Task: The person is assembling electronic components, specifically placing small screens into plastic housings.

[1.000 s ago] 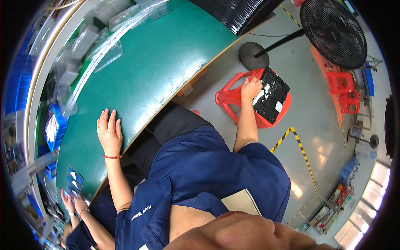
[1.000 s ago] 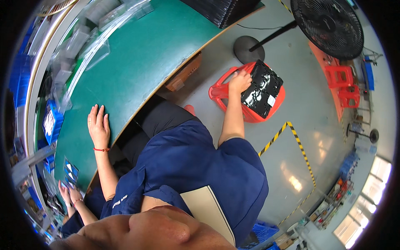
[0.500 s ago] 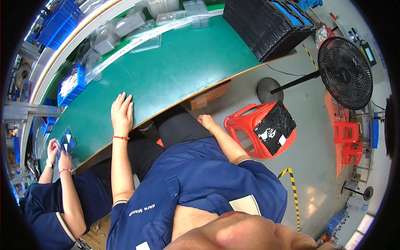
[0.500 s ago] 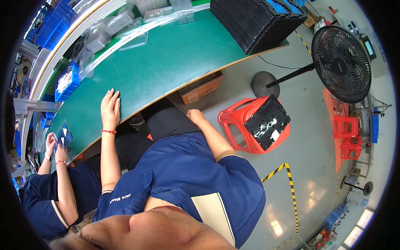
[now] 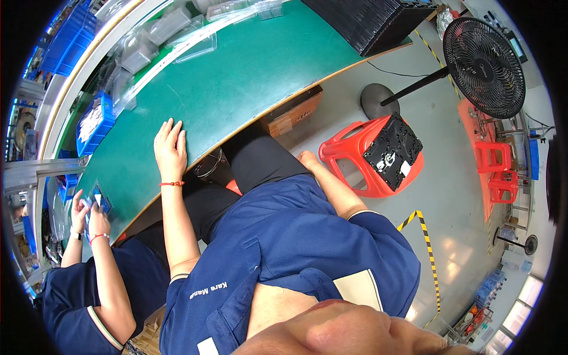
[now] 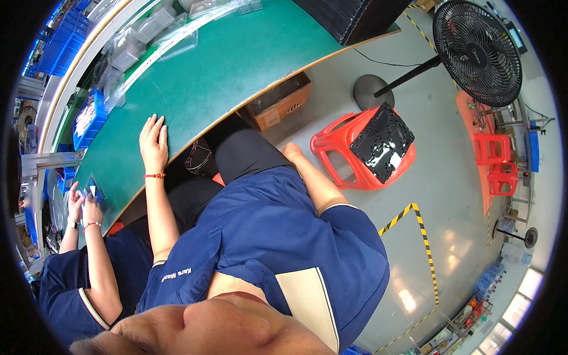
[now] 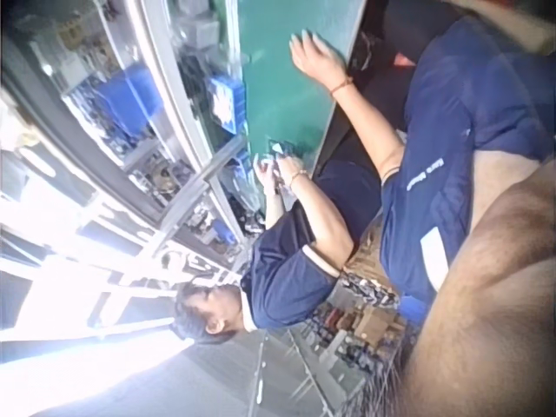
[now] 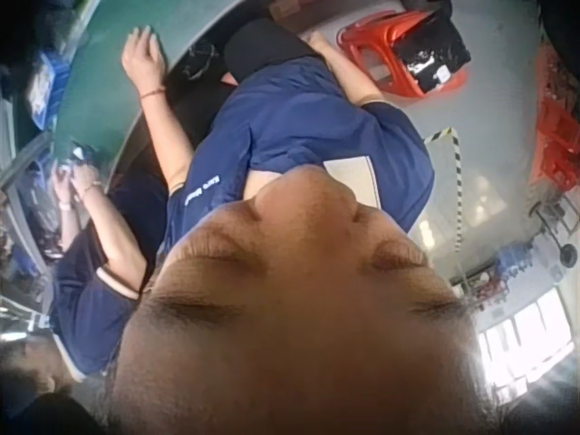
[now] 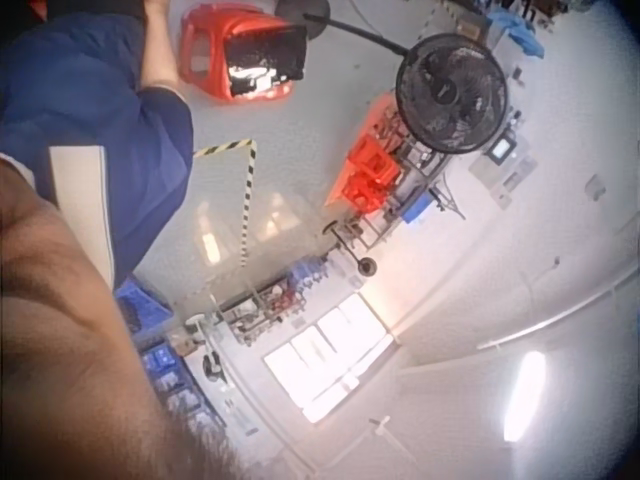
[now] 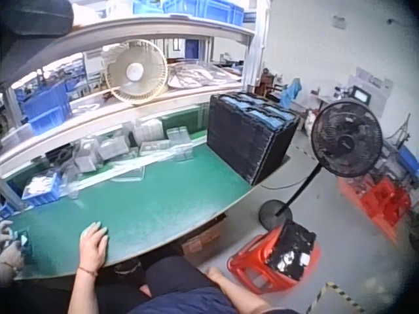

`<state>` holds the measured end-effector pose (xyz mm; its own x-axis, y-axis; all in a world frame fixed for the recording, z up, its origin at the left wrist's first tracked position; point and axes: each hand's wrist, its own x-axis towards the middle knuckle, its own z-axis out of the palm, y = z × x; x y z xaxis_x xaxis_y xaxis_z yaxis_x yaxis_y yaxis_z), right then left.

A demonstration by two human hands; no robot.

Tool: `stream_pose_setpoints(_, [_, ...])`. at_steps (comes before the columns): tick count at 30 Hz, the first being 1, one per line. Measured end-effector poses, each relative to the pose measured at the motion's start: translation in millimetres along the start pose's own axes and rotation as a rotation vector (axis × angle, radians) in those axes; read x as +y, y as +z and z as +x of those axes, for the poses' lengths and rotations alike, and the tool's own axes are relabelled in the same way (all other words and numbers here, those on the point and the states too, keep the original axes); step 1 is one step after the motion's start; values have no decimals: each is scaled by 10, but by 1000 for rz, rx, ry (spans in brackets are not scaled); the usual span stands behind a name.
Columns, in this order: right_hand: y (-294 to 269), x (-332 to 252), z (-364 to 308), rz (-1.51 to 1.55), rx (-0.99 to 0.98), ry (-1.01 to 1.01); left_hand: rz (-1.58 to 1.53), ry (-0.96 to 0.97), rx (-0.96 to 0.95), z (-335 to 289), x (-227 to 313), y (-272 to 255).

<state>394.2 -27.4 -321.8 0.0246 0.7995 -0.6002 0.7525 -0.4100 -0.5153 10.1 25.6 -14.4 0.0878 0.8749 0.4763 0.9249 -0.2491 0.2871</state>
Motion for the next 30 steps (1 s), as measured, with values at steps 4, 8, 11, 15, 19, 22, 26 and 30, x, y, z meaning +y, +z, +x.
stream_pose_setpoints(4, [-7,-4,42,-63,-12,-54,6,-7,-15,-27,-26,18])
stream_pose_setpoints(8, [-16,-139,140,-112,-17,-91,-19,-20,-7,-15,21,26])
stream_pose_setpoints(11, [-25,-241,296,7,-234,-66,1,-28,1,-22,45,-21])
stream_pose_setpoints(15, [153,-318,709,513,-507,-34,26,30,-50,10,-13,-71])
stream_pose_setpoints(19, [-104,-1227,1447,461,-508,-131,-80,124,-182,255,-31,-244])
stream_pose_setpoints(22, [-255,-1993,2076,421,-521,-210,-41,176,-286,360,19,-249])
stream_pose_setpoints(26, [-22,-2919,2442,432,-574,-255,-19,95,-425,340,76,-317])
stream_pose_setpoints(30, [-111,-3168,2611,472,-551,-216,-35,123,-421,353,35,-211])
